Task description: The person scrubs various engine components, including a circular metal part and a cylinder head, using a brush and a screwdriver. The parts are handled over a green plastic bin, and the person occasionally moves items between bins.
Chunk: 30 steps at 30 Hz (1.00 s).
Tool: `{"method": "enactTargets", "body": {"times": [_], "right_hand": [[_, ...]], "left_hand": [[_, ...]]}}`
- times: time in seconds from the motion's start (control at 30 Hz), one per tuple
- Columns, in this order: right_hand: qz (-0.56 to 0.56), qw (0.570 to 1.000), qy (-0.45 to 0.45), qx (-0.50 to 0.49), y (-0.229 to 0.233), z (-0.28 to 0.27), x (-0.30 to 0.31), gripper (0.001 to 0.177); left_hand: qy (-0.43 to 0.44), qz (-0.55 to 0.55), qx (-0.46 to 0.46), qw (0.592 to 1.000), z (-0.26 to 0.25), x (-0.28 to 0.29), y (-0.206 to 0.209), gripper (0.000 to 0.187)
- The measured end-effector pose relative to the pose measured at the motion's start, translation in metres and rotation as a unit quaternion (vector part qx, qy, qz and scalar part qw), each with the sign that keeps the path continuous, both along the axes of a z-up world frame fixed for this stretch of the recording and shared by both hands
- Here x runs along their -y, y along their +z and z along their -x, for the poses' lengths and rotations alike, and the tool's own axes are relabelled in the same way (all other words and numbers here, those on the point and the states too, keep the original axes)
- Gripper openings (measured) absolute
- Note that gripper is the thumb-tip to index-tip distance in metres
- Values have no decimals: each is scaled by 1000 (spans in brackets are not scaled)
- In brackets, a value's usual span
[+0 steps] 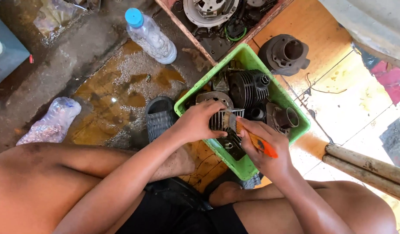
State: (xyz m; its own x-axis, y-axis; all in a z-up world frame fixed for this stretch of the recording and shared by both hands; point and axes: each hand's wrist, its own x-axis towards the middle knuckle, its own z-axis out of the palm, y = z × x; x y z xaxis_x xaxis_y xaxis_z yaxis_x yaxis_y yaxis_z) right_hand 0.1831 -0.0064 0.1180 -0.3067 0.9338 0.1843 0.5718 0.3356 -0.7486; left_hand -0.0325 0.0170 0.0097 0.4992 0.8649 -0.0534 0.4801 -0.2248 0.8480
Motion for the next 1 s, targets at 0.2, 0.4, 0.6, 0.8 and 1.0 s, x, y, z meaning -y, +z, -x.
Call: {"method": "enactTargets", "body": {"times": [0.2,0.4,0.6,0.8,1.0], "right_hand": [[50,999,-9,-5,-2,-8,-1,18],[96,994,17,-44,9,-12,-11,14],[13,1000,-13,-4,4,-6,-7,18],[19,1000,-7,-1,-4,-15,-5,17],[19,999,-32,29,-10,-20,-4,15]], "left_hand": [[-13,45,-11,999,0,-3,8,77],[-16,84,-24,996,0,-8,0,79],[-5,78,0,997,0,-8,-2,78],[-1,80,0,997,-2,-9,-5,74],[-26,127,-24,991,-3,-14,-6,66]]}}
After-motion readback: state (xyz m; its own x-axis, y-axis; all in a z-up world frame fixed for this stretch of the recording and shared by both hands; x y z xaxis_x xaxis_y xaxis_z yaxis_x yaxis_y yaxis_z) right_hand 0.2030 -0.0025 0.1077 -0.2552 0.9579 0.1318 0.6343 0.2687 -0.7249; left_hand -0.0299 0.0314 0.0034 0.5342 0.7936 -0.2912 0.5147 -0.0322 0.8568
